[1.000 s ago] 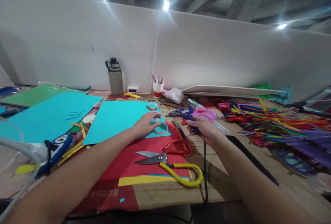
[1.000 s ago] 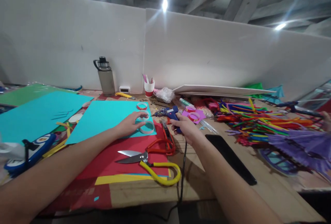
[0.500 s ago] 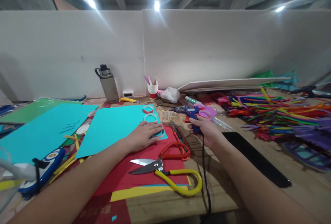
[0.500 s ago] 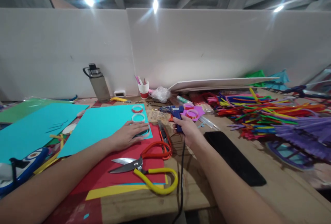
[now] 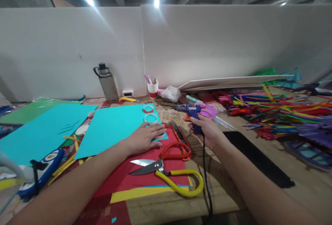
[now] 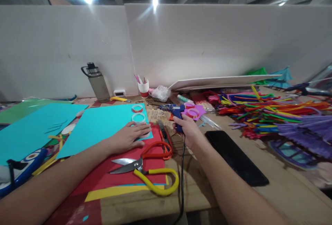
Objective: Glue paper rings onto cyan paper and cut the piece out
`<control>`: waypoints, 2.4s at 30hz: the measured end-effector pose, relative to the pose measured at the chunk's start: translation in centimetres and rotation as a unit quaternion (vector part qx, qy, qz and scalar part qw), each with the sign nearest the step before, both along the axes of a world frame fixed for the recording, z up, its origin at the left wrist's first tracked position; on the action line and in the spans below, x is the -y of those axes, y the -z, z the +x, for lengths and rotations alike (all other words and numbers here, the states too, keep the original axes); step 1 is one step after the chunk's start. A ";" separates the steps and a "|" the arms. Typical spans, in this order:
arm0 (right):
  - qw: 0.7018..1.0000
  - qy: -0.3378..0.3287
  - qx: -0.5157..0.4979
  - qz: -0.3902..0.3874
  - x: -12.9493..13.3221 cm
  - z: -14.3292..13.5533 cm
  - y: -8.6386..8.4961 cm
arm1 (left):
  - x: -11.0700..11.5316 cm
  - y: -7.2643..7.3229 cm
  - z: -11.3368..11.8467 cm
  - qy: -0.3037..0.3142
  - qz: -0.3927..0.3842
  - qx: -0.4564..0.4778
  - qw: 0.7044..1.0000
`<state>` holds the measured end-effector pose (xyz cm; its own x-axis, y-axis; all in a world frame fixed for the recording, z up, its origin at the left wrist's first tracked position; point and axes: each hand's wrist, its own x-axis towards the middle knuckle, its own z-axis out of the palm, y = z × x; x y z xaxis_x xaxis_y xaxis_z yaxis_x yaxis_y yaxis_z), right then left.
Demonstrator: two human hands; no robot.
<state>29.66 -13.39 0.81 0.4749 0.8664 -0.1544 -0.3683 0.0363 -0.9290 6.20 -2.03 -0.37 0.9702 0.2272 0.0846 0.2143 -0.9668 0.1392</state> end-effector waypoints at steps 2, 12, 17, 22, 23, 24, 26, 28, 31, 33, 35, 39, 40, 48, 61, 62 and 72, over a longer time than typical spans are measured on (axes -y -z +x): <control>1.000 -0.007 0.001 0.004 0.0 0.0 0.2 | 0.0 0.1 0.0 0.000 -0.001 0.000 1.000; 1.000 -0.007 0.007 -0.004 0.0 -0.4 0.0 | -0.3 0.3 -0.2 0.017 -0.003 -0.008 1.000; 1.000 -0.010 -0.003 0.005 0.2 -0.7 -0.3 | -0.3 -0.1 -0.4 0.015 -0.012 -0.005 1.000; 1.000 -0.011 -0.003 0.005 0.1 -0.4 0.0 | -0.2 -0.4 -0.4 0.034 -0.032 -0.009 0.999; 1.000 -0.010 -0.003 0.004 0.1 -0.4 0.0 | -0.3 -0.3 -0.4 0.038 -0.035 -0.011 0.999; 1.000 -0.010 -0.003 0.003 0.1 -0.4 0.1 | -0.3 -0.2 -0.4 0.041 -0.035 -0.010 0.998; 1.000 -0.012 -0.004 0.005 0.1 -0.3 0.1 | -0.5 0.1 -0.4 0.043 -0.032 -0.004 0.999; 1.000 -0.014 -0.008 0.009 0.1 -0.4 0.1 | -0.5 0.2 -0.4 0.045 -0.027 0.001 0.999; 1.000 -0.011 -0.010 0.016 0.1 -0.5 0.0 | -0.4 0.2 -0.4 0.043 -0.030 -0.004 0.999; 1.000 -0.007 -0.007 0.015 0.2 -0.5 0.0 | -0.3 0.0 -0.5 0.038 -0.042 -0.007 0.998; 1.000 -0.007 -0.005 0.013 0.2 -0.5 0.1 | -0.2 -0.1 -0.5 0.011 -0.059 0.008 0.998; 1.000 -0.014 -0.011 0.015 0.2 -0.3 0.3 | -0.7 0.4 -0.5 -0.119 -0.085 0.092 0.985; 1.000 -0.014 -0.011 0.014 0.2 -0.2 0.3 | -0.9 0.6 -0.4 -0.142 -0.087 0.106 0.980; 1.000 -0.008 -0.001 0.012 0.2 -0.5 0.1 | -1.0 1.5 -0.2 -0.156 -0.057 0.108 0.980; 1.000 -0.006 -0.010 0.018 0.0 -0.5 0.2 | -1.2 2.0 -0.1 -0.174 -0.083 0.089 0.977; 1.000 0.001 -0.010 0.014 0.0 -0.5 0.2 | -1.1 2.0 -0.1 -0.175 -0.084 0.092 0.977; 1.000 0.012 0.017 -0.014 -0.2 -0.6 0.6 | -1.3 0.9 0.4 -0.110 -0.084 0.080 0.987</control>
<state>29.08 -13.15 0.20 0.5002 0.8506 -0.1621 -0.3367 0.0185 -0.9414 6.63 -0.69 -1.24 0.8736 0.4542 0.1749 0.3782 -0.8597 0.3432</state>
